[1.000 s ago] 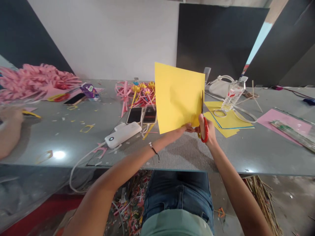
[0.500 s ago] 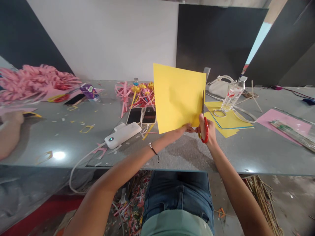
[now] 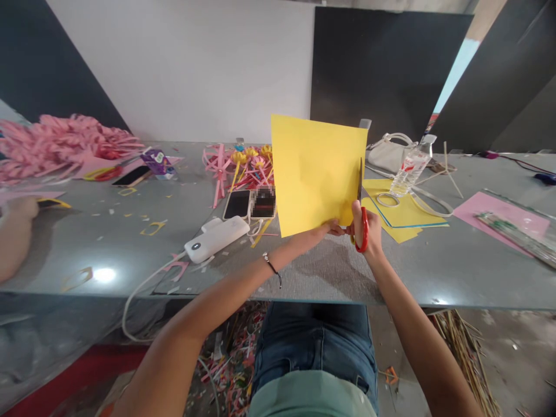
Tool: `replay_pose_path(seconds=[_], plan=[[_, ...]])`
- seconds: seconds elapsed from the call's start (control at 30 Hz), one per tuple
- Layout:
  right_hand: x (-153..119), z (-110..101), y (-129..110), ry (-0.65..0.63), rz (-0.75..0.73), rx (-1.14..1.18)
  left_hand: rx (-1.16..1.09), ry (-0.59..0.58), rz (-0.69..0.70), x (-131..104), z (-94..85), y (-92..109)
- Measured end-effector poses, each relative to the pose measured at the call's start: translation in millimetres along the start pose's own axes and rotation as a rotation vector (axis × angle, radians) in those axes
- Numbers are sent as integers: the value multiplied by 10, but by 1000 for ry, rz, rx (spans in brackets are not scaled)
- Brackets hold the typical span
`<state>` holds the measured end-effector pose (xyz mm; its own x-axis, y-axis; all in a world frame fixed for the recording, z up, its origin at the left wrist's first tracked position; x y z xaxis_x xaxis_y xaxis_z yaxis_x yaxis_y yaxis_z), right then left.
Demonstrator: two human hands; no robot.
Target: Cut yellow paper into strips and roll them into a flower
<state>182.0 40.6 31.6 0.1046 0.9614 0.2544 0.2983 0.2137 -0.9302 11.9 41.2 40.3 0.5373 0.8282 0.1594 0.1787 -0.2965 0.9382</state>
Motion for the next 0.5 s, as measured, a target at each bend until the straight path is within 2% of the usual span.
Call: replay_pose_path(seconds=[0.13,0.5], plan=[[-9,-18,-18,20,0,-30,-45,-64,0,20,62,-103],[16,-43,10,44,4,6,-106,-95,22,54,116,-220]])
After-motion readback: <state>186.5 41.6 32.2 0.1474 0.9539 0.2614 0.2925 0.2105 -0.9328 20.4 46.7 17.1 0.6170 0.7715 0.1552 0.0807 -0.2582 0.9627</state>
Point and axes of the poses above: each hand's wrist, its own x-axis towards the middle knuckle, its own z-axis out of the palm, y = z × x, the point moved 6 cm from there along x, towards the middle knuckle, and after that the axes turned 10 degrees about -y, right-handed, at the moved point
